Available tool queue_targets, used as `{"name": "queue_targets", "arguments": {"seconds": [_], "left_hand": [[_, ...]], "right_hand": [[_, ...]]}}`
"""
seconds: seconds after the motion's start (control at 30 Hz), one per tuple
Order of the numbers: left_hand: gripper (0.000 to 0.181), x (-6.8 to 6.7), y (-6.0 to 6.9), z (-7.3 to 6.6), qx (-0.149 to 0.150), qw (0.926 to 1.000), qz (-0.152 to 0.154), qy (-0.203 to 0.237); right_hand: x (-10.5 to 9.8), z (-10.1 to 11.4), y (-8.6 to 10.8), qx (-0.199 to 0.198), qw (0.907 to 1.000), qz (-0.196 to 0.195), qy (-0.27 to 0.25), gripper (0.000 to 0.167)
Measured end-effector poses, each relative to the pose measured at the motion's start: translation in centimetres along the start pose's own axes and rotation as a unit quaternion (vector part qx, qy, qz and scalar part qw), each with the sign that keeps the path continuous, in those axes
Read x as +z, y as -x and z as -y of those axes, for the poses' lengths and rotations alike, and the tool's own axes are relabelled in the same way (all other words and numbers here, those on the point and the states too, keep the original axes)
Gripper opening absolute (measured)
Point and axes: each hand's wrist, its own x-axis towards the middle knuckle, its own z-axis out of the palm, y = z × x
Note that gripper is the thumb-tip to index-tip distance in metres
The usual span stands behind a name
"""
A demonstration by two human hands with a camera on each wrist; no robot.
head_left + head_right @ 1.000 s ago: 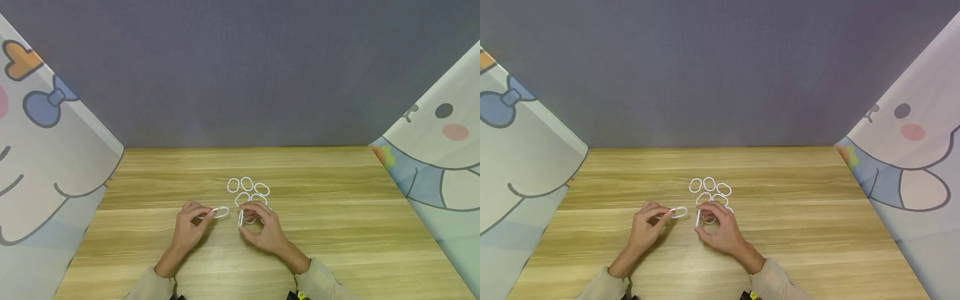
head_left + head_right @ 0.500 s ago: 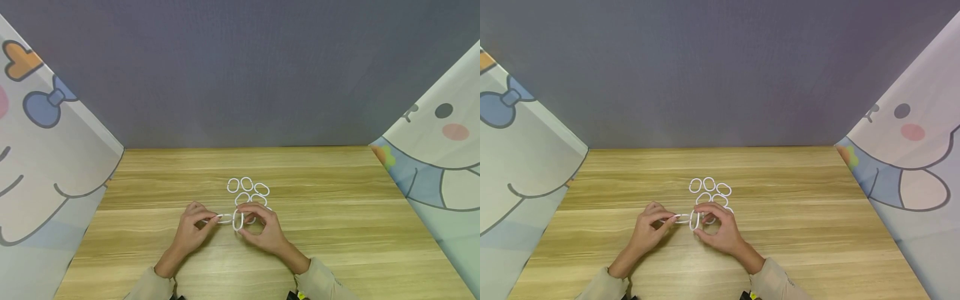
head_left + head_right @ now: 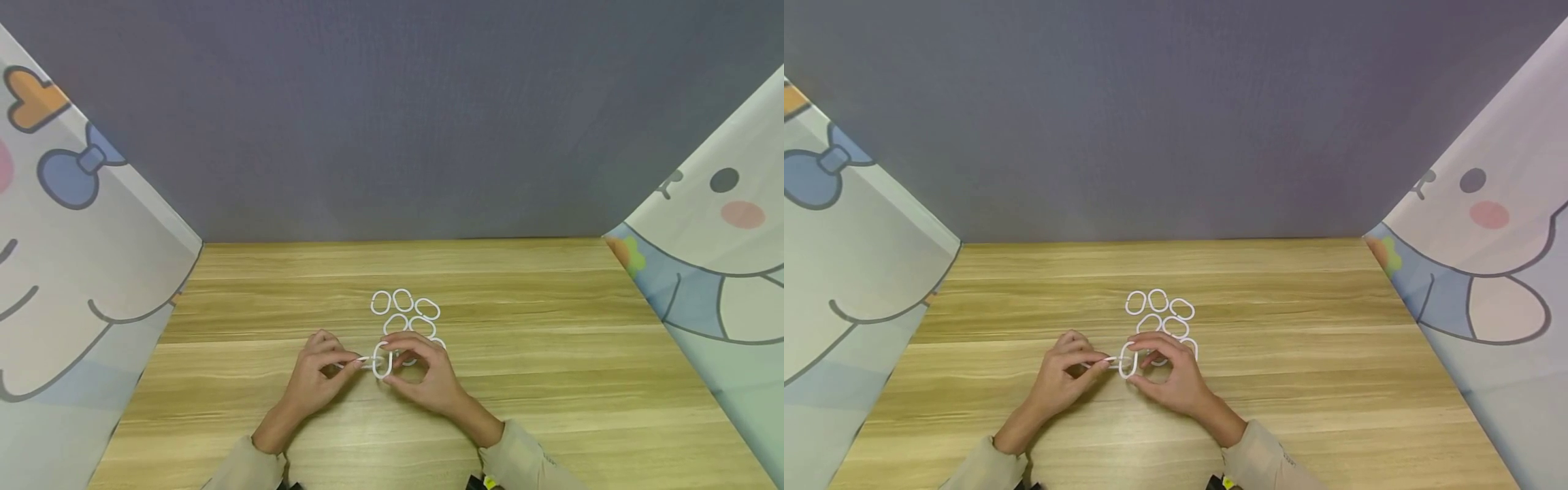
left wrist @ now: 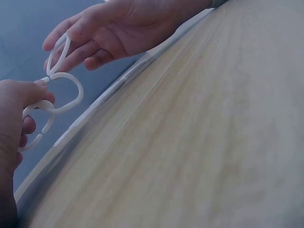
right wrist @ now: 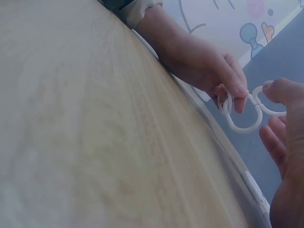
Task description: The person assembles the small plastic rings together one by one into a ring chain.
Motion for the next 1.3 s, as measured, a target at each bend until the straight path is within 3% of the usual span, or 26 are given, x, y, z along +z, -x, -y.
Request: {"name": "queue_targets", "arguments": {"seconds": [0.37,0.87,1.07,1.3], "left_hand": [[0.015,0.05,-0.06,0.01,0.034,0.9993,0.014,0.003],[0.014,0.05,0.00,0.06,0.023,0.9996,0.013,-0.002],[0.016,0.11,0.04,0.03,0.012,0.9999,0.005,0.004],[0.020,0.16,-0.01,-0.13,0.004,0.9998,-0.009,0.020]], "right_hand": [[0.09,0.08,0.12,0.016,0.9991,0.012,0.038,0.052],[0.28,0.28,0.01,-0.004,0.9971,0.012,0.075,0.050],[0.23,0.29,0.11,0.034,0.9984,-0.007,0.044,0.049],[0.03,0.20,0.18,0.028,0.9992,-0.027,-0.002,0.047]]}}
